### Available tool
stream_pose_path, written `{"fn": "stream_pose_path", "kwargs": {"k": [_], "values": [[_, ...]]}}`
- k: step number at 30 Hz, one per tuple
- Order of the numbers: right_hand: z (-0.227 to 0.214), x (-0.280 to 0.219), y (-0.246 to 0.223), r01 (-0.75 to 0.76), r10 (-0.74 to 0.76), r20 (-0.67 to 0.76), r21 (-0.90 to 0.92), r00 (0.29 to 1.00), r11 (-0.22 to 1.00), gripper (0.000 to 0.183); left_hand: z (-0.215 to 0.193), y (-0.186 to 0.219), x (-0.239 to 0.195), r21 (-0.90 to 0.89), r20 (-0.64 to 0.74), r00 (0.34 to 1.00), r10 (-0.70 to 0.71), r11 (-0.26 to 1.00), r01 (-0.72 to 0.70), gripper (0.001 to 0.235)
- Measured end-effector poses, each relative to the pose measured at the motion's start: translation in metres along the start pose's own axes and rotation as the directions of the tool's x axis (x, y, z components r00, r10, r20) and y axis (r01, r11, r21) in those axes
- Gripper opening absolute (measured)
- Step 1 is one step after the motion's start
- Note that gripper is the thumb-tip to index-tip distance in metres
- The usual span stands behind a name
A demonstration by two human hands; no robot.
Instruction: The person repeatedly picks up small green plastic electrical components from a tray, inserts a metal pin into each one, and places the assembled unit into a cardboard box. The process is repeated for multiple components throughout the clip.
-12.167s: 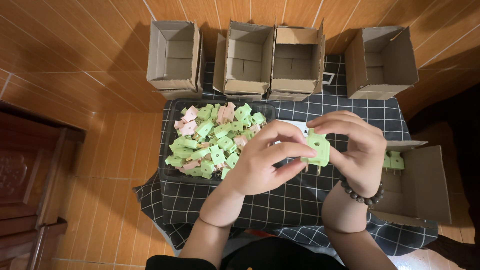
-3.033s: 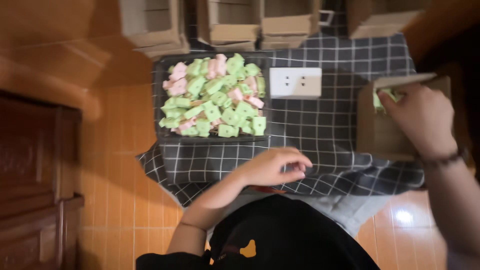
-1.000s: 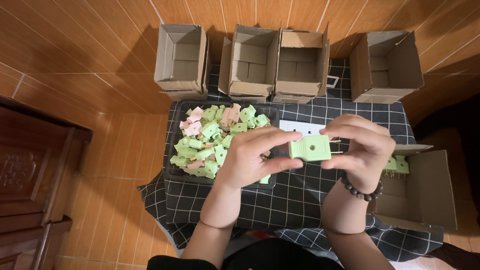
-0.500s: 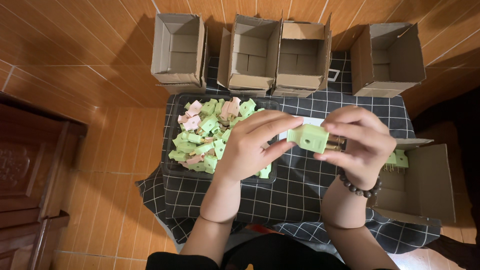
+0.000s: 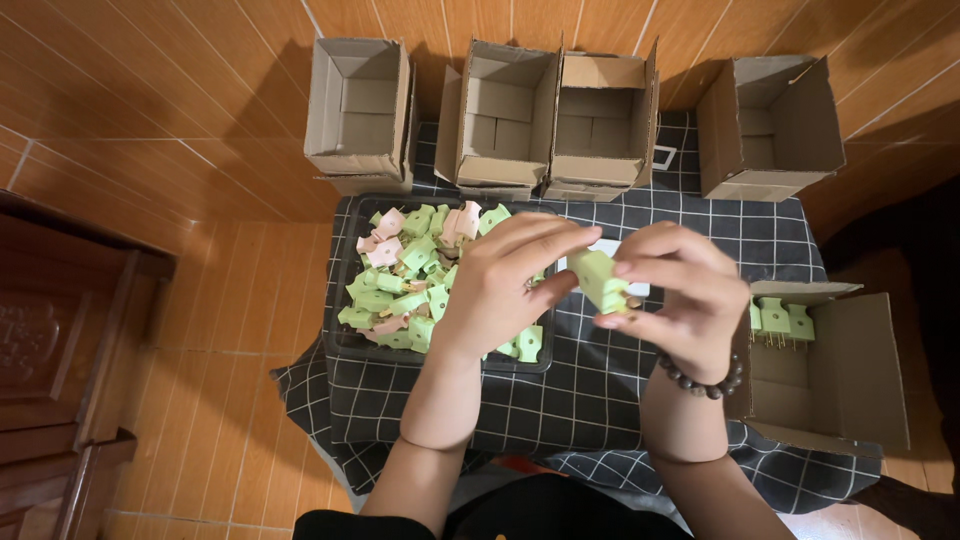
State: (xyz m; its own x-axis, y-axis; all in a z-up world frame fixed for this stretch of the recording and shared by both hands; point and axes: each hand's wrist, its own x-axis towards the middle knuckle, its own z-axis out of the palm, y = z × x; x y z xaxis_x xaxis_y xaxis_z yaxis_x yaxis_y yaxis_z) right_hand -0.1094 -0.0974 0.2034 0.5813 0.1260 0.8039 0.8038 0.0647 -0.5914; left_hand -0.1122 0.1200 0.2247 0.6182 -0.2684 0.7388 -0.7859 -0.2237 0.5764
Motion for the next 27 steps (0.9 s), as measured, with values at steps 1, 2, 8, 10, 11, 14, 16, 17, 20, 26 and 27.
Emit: {"fn": "stream_pose_path", "kwargs": {"k": [1,2,8,10,11,14,16,17,20,26,27], "values": [[0.005,0.001,-0.005,-0.002,0.002,0.017,0.004,1.0,1.0,0.036,0.002,-0.001,0.0,0.014,-0.018,1.0,-0.003,1.0,0.003,0.048],[0.003,0.0,-0.003,-0.002,0.002,0.016,0.004,1.0,1.0,0.036,0.003,-0.002,-0.001,0.014,-0.017,1.0,-0.003,1.0,0.003,0.048],[-0.011,0.0,0.006,0.002,-0.002,-0.024,-0.014,1.0,1.0,0.044,-0.004,0.002,-0.011,-0.115,-0.02,0.999,-0.024,0.993,0.022,0.047],[-0.015,0.002,0.008,-0.01,0.009,-0.025,-0.025,1.0,1.0,0.052,-0.004,0.003,-0.015,-0.229,-0.006,0.998,-0.057,0.972,0.054,0.042],[-0.015,0.002,0.01,-0.01,0.009,-0.026,-0.025,1.0,1.0,0.052,-0.004,0.005,-0.014,-0.229,-0.006,0.998,-0.056,0.972,0.053,0.042],[-0.016,0.0,0.013,-0.014,0.014,-0.047,0.01,0.999,1.0,0.056,-0.001,0.009,-0.01,-0.262,-0.045,0.996,-0.081,0.963,0.066,0.043],[-0.015,0.0,0.009,0.014,-0.015,-0.033,-0.017,0.999,1.0,0.05,0.003,0.007,-0.005,-0.317,-0.047,0.997,-0.062,0.947,0.044,0.052],[-0.013,0.002,0.008,0.014,-0.014,-0.032,-0.017,0.999,1.0,0.05,0.004,0.008,-0.004,-0.317,-0.048,0.997,-0.063,0.947,0.044,0.052],[-0.006,0.011,0.001,0.005,-0.005,0.01,-0.052,1.0,0.999,0.044,0.005,0.01,-0.001,-0.274,-0.068,0.996,-0.062,0.961,0.041,0.046],[0.001,0.02,-0.004,0.031,0.008,0.147,-0.257,0.989,0.966,0.04,0.005,0.017,-0.001,-0.164,-0.117,0.993,0.02,0.986,-0.04,0.041],[0.001,0.02,-0.003,0.04,-0.001,0.154,-0.25,0.988,0.967,0.04,0.005,0.018,-0.002,-0.148,-0.114,0.993,0.027,0.988,-0.044,0.041]]}}
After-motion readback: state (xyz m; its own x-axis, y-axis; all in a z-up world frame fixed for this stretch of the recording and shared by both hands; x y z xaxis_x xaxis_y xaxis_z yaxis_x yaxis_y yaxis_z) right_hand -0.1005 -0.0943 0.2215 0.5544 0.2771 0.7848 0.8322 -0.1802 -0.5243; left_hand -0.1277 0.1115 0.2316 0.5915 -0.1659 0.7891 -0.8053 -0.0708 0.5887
